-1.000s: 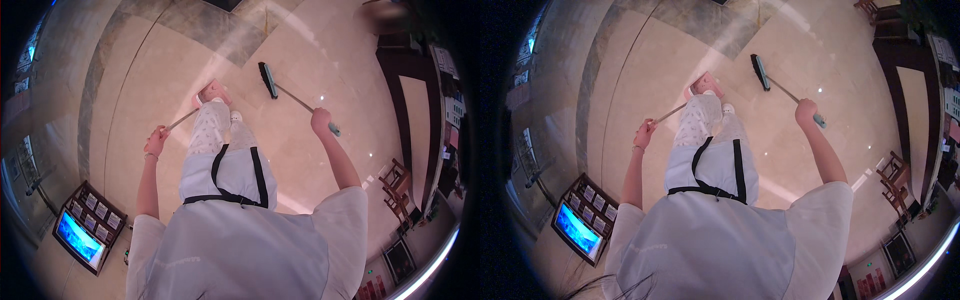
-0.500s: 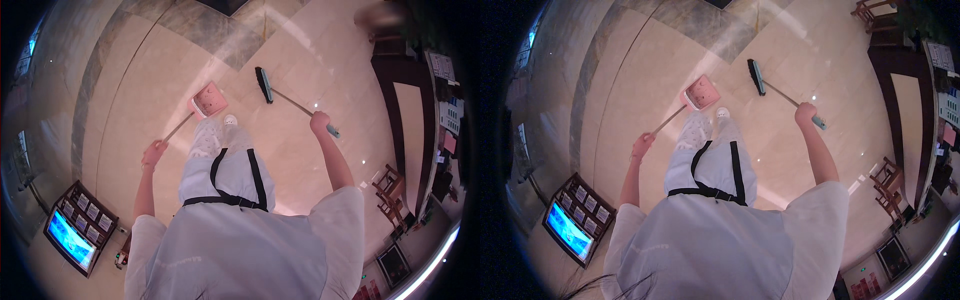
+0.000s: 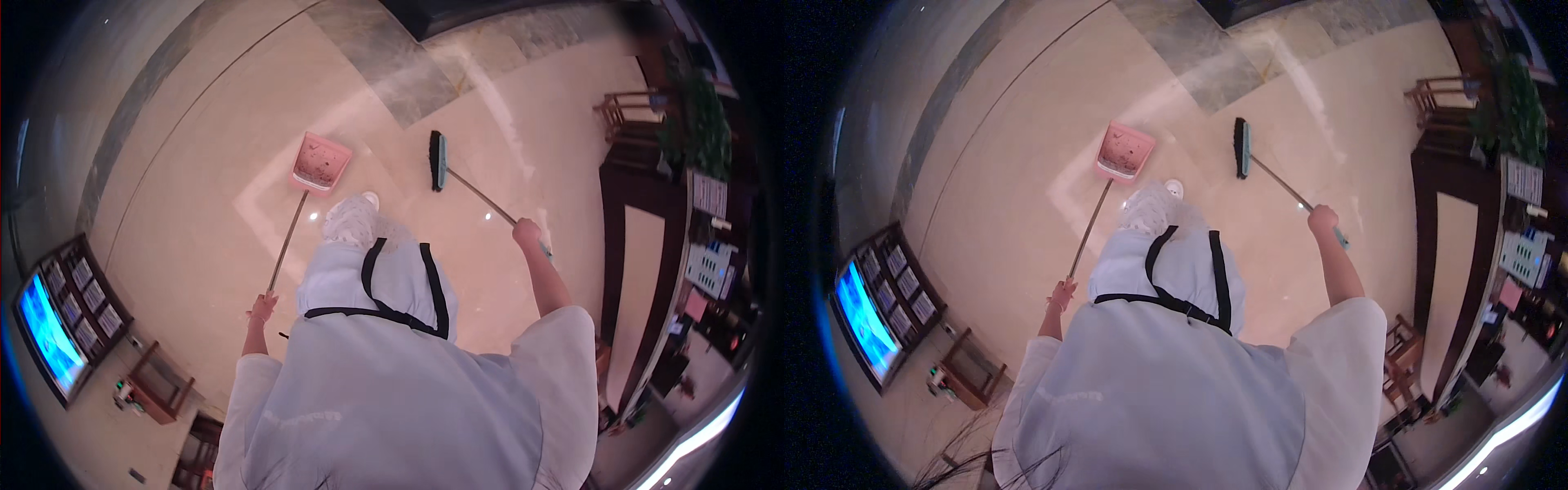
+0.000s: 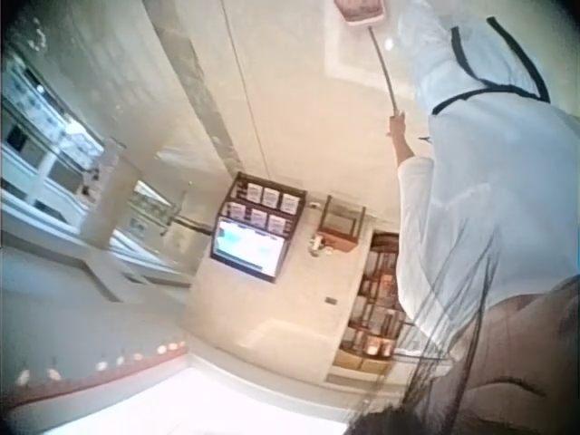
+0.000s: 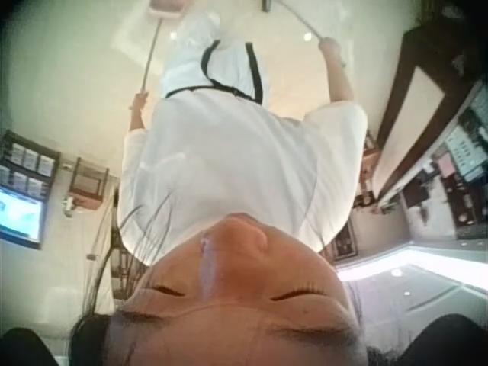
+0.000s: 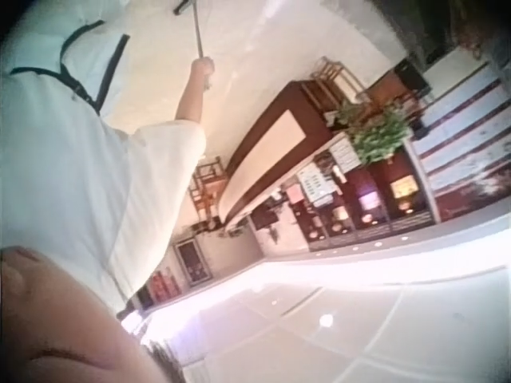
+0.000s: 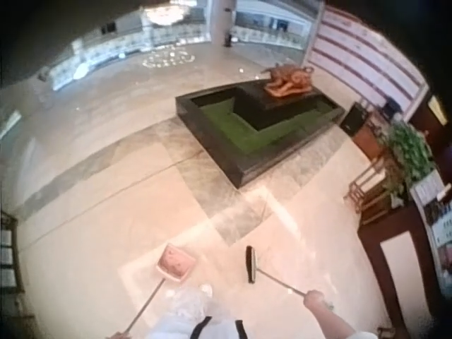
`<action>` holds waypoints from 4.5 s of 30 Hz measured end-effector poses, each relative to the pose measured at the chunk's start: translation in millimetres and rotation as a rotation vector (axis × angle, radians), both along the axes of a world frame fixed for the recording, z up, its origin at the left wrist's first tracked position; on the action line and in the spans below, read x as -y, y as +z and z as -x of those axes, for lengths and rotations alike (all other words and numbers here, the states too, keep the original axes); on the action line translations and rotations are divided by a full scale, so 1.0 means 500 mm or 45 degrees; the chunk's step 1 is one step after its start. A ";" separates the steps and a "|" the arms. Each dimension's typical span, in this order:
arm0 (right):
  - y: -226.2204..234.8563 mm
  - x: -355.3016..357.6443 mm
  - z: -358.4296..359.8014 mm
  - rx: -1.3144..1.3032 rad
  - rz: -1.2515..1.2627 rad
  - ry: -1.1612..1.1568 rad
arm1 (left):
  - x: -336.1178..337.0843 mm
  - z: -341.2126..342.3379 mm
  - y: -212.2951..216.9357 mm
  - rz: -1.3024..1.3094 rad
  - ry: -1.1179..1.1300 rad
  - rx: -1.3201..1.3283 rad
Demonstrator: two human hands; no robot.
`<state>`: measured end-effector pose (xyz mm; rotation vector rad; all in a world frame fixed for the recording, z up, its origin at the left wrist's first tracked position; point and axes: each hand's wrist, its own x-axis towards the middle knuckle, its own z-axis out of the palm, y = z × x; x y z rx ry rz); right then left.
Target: The recorder is using a broom and a dustpan to sweep the floor in a lobby area.
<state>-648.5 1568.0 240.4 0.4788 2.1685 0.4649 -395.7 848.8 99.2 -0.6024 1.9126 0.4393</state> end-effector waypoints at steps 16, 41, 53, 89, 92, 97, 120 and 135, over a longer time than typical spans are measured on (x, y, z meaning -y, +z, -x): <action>-0.010 0.151 -0.067 -0.081 1.022 -1.329 | -0.003 -0.200 -0.142 -0.219 0.629 -0.140; 0.178 0.539 0.040 -0.480 0.410 -0.043 | -0.112 -0.017 -0.053 -0.145 0.604 -0.481; 0.060 0.791 0.084 -0.451 0.405 0.559 | -0.115 -0.004 -0.022 0.011 0.606 -0.403; -0.136 0.416 -0.098 -0.266 1.436 -1.575 | -0.121 -0.081 0.235 -0.211 1.299 -1.323; -0.100 0.403 -0.109 0.011 1.504 -1.342 | -0.113 -0.039 0.237 -0.241 1.321 -1.614; -0.005 0.450 -0.199 -0.165 1.221 -1.115 | -0.098 0.020 0.231 -0.010 1.200 -1.432; -0.077 0.674 0.226 -0.196 0.763 0.403 | -0.008 -0.124 0.251 0.036 2.222 -0.485; -0.211 0.730 0.476 -0.055 0.778 0.556 | 0.060 0.133 0.478 0.650 2.572 -1.181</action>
